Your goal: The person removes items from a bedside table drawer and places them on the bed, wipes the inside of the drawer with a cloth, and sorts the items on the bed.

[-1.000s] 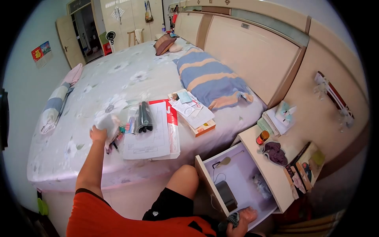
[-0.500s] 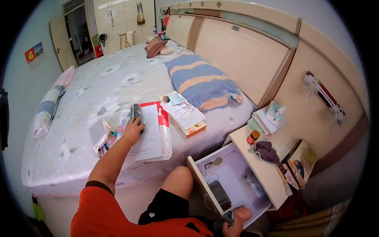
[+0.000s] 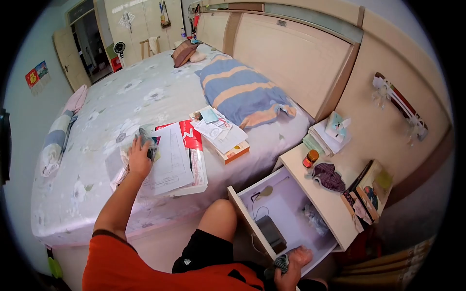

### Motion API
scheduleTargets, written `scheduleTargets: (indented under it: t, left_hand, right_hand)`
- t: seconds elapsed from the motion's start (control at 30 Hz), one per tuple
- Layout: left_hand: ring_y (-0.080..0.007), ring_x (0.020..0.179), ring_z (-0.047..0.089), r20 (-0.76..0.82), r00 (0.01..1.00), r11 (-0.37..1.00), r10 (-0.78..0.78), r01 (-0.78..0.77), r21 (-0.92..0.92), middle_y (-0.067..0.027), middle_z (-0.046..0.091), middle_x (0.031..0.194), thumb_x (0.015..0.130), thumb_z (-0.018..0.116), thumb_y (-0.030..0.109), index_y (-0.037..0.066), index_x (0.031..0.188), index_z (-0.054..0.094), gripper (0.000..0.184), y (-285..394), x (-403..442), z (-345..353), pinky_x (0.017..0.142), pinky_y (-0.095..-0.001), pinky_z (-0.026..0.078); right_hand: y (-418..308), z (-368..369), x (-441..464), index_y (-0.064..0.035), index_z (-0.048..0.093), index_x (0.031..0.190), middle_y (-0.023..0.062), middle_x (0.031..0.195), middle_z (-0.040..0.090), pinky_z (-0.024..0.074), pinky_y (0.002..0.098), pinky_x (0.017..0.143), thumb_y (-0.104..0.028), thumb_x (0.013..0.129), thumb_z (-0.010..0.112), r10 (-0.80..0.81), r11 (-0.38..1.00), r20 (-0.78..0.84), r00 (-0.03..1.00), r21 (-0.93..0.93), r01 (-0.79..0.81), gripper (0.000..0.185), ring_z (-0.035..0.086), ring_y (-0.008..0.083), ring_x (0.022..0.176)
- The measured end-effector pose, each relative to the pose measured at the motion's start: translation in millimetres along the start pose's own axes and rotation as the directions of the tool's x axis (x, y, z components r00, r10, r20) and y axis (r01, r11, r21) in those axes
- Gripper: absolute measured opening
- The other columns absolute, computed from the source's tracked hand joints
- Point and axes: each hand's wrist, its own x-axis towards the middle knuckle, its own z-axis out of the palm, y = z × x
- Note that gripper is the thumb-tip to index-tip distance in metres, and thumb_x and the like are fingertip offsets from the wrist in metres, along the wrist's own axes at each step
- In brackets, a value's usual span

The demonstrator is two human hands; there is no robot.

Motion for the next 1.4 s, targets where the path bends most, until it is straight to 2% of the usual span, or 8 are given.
scheduleTargets:
  t: [0.2, 0.27, 0.33, 0.43, 0.87, 1.03, 1.2, 1.4]
  left_hand:
    - [-0.0343, 0.102, 0.048, 0.139, 0.876, 0.733, -0.462, 0.465, -0.496, -0.0224, 0.050, 0.108, 0.067, 0.064, 0.013, -0.007, 0.108, 0.046, 0.049, -3, -79, -8, 0.089, -0.0384, 0.037]
    - [-0.0304, 0.097, 0.049, 0.591, 0.583, 0.264, -0.557, 0.799, -0.540, -0.0199, 0.050, 0.104, 0.069, 0.065, 0.018, -0.008, 0.107, 0.046, 0.050, -5, -86, -13, 0.085, -0.0364, 0.039]
    - [-0.0253, 0.085, 0.051, 0.567, 0.584, 0.274, -0.581, 0.796, -0.540, -0.0147, 0.052, 0.094, 0.070, 0.067, 0.023, -0.005, 0.103, 0.049, 0.047, -20, -79, -2, 0.073, -0.0353, 0.041]
    - [-0.0168, 0.066, 0.047, 0.906, 0.218, -0.139, -0.363, 0.949, -0.284, -0.0050, 0.054, 0.082, 0.073, 0.065, 0.028, 0.014, 0.102, 0.052, 0.035, -31, -52, 4, 0.055, -0.0281, 0.035]
    - [-0.0266, 0.080, 0.061, 0.923, 0.228, -0.342, -0.311, 0.879, -0.333, -0.0140, 0.061, 0.097, 0.081, 0.058, 0.019, -0.001, 0.106, 0.053, 0.033, -13, -26, 28, 0.067, -0.0375, 0.051]
    - [-0.0305, 0.107, 0.053, 0.946, 0.320, -0.643, 0.048, 0.735, -0.216, -0.0192, 0.053, 0.117, 0.086, 0.046, 0.013, -0.005, 0.119, 0.044, 0.038, -9, -38, 35, 0.092, -0.0423, 0.042]
    - [-0.0319, 0.109, 0.051, 0.911, 0.401, -0.673, 0.100, 0.702, -0.235, -0.0202, 0.050, 0.120, 0.084, 0.048, 0.011, -0.007, 0.121, 0.041, 0.043, 0, -77, 5, 0.096, -0.0408, 0.038]
    - [-0.0316, 0.108, 0.051, 0.821, 0.483, -0.809, 0.306, 0.586, -0.043, -0.0208, 0.051, 0.118, 0.083, 0.051, 0.012, -0.010, 0.118, 0.042, 0.042, -6, -137, -4, 0.095, -0.0413, 0.040]
  right_hand:
    - [-3, -2, 3, 0.0017, 0.053, 0.102, 0.0200, 0.094, 0.055, 0.0419, 0.0415, 0.080, -0.007, 0.062, 0.054, -0.009, 0.999, -0.005, 1.000, 0.032, 0.009, 0.040, 0.052, 0.0386, 0.089]
    - [5, 2, 0, 0.0020, 0.053, 0.102, 0.0200, 0.095, 0.055, 0.0417, 0.0413, 0.081, -0.007, 0.063, 0.054, -0.016, 1.000, 0.012, 1.000, 0.023, 0.016, 0.040, 0.052, 0.0386, 0.090]
    - [11, 5, -1, 0.0022, 0.053, 0.102, 0.0199, 0.096, 0.055, 0.0414, 0.0411, 0.082, -0.007, 0.063, 0.055, -0.024, 1.000, 0.020, 1.000, 0.010, 0.024, 0.041, 0.052, 0.0385, 0.090]
    - [11, 6, 0, 0.0027, 0.053, 0.102, 0.0197, 0.095, 0.055, 0.0411, 0.0411, 0.082, -0.006, 0.063, 0.055, -0.067, 0.997, -0.016, 0.998, 0.027, 0.068, 0.040, 0.052, 0.0384, 0.091]
    - [-9, -19, 39, 0.0042, 0.053, 0.106, 0.0202, 0.099, 0.057, 0.0336, 0.0366, 0.093, -0.008, 0.069, 0.056, 0.179, 0.942, 0.010, 0.984, 0.287, -0.175, 0.039, 0.046, 0.0282, 0.106]
    - [-29, -11, 96, 0.0004, 0.057, 0.100, 0.0104, 0.090, 0.061, 0.0380, 0.0310, 0.085, -0.010, 0.077, 0.051, 0.301, 0.537, 0.638, 0.709, 0.501, -0.679, 0.026, 0.047, 0.0208, 0.101]
    - [-92, 36, 151, -0.0012, 0.055, 0.106, 0.0074, 0.094, 0.061, 0.0394, 0.0266, 0.085, -0.014, 0.083, 0.047, 0.167, 0.579, 0.595, 0.786, 0.586, -0.567, 0.028, 0.053, 0.0190, 0.092]
    - [-127, 95, 213, -0.0016, 0.052, 0.113, 0.0092, 0.099, 0.061, 0.0468, 0.0322, 0.081, -0.028, 0.089, 0.043, 0.116, 0.186, 0.869, 0.482, 0.458, -0.869, 0.038, 0.058, 0.0199, 0.092]
